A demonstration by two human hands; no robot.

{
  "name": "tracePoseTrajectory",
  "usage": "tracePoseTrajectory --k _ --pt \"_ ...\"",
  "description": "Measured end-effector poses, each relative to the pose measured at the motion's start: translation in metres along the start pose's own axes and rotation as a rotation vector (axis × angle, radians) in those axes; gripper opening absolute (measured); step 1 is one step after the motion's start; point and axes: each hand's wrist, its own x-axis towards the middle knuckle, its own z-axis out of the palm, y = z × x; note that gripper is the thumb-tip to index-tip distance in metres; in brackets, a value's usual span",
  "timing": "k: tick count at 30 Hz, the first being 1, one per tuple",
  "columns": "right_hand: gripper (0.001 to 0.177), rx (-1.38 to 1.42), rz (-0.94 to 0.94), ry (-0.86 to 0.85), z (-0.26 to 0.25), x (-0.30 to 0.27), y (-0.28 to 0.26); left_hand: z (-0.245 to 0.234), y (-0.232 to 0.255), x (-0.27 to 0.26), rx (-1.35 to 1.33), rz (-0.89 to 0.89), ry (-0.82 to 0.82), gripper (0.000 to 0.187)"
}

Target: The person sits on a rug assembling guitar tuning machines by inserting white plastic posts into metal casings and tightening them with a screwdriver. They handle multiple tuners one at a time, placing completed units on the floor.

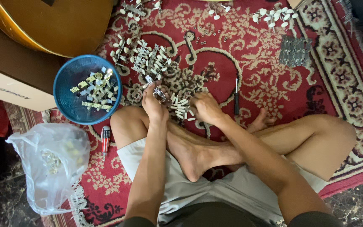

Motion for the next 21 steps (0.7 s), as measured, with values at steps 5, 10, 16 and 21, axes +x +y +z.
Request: tracePoseTrajectory --k 5,10,16,21 --pt "0.017 0.175 0.115 -0.022 -0.006 0.0 0.011 -0.003 -0.003 0.009 -0.106 -0.029 0.055 0.023" --pt "0.019 0.246 0.174 -0.043 -0.024 0.005 -0.006 -0.006 -0.002 0.015 -0.154 -0.073 0.023 0.027" --pt "0.013 0.142 -0.057 0.023 -0.01 0.024 -0.035 0.001 0.003 0.0 -0.111 0.069 0.028 0.026" --pt "0.027 -0.106 -0.131 0.012 0.017 0.049 -0.054 -0.015 -0.021 0.035 0.019 0.091 0.005 0.011"
